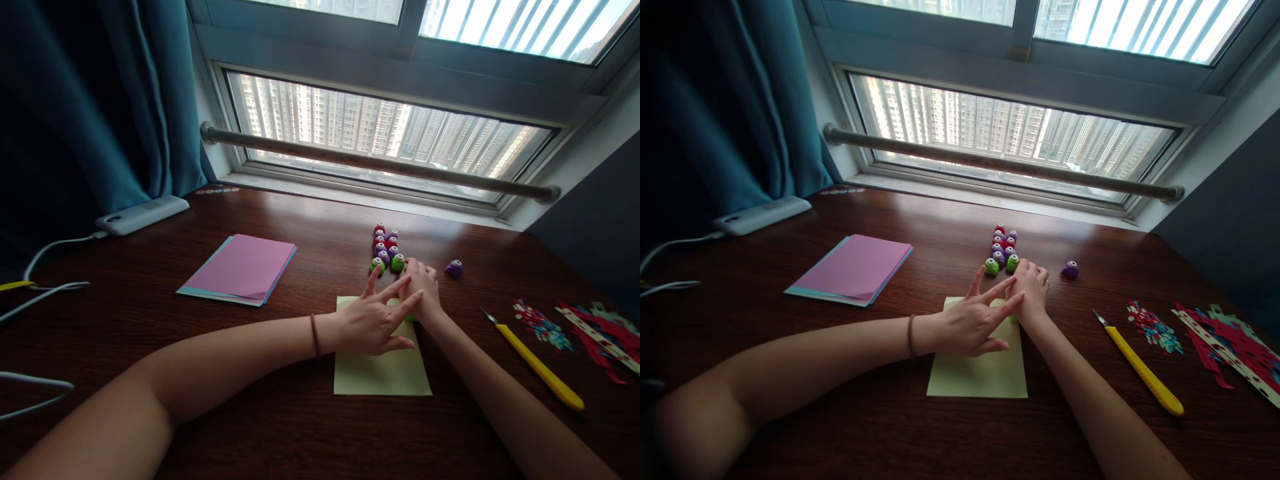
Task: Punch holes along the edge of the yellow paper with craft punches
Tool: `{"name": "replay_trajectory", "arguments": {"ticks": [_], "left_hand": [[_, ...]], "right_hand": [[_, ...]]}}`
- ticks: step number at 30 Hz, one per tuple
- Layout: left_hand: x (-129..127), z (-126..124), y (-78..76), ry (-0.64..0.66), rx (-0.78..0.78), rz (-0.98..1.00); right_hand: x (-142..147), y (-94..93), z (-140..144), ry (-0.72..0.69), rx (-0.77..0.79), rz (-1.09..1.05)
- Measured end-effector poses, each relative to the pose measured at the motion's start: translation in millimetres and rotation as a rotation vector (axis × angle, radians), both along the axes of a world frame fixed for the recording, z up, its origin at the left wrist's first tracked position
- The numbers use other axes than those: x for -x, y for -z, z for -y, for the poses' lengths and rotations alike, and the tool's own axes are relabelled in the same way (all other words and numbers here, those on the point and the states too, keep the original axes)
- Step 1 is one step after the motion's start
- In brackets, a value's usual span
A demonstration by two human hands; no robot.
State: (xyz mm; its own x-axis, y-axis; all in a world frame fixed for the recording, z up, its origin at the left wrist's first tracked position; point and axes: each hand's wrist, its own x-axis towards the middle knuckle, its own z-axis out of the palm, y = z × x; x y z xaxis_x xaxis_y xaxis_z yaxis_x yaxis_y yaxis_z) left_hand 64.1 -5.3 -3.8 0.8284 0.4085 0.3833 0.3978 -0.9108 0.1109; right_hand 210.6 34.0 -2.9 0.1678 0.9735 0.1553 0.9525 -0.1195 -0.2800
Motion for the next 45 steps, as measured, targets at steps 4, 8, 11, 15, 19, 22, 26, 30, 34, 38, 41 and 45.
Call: {"name": "replay_trajectory", "arguments": {"ticks": [4, 8, 11, 15, 19, 22, 26, 30, 34, 38, 41, 45], "left_hand": [[-0.1, 0.0, 2.4, 0.017, 0.004, 0.017], [-0.4, 0.6, 4.7, 0.018, 0.021, 0.022], [-0.3, 1.2, 4.1, 0.010, 0.026, 0.019], [0.4, 1.8, 2.5, 0.011, 0.025, 0.014], [0.7, 1.7, 2.4, 0.010, 0.023, 0.010], [0.7, 1.7, 2.2, 0.011, 0.023, 0.007], [0.8, 1.8, 1.7, 0.015, 0.030, 0.004], [0.7, 2.1, 1.7, 0.009, 0.043, 0.008], [0.4, 2.3, 1.9, -0.003, 0.038, -0.004], [-0.1, 1.8, 2.8, 0.000, 0.038, 0.004], [-0.3, 1.4, 3.7, 0.012, 0.044, 0.014], [-0.1, 1.4, 4.5, 0.018, 0.064, 0.034]], "right_hand": [[1.4, -2.6, 1.7, 0.009, -0.007, 0.066], [3.1, -3.5, 3.1, 0.027, -0.036, 0.119], [3.8, -3.3, 3.5, 0.033, -0.049, 0.148], [4.0, -2.7, 3.4, 0.026, -0.050, 0.170], [3.7, -2.0, 3.6, 0.024, -0.049, 0.178], [3.6, -1.7, 3.7, 0.017, -0.044, 0.177], [3.8, -1.3, 3.8, 0.011, -0.037, 0.174], [3.8, -1.4, 4.1, 0.002, -0.024, 0.165], [3.4, -1.4, 3.6, -0.004, -0.006, 0.145], [3.8, -0.3, 3.0, -0.003, 0.005, 0.112], [4.1, -1.1, 3.2, -0.004, 0.002, 0.076], [2.7, -4.4, 3.7, -0.022, 0.007, 0.007]]}}
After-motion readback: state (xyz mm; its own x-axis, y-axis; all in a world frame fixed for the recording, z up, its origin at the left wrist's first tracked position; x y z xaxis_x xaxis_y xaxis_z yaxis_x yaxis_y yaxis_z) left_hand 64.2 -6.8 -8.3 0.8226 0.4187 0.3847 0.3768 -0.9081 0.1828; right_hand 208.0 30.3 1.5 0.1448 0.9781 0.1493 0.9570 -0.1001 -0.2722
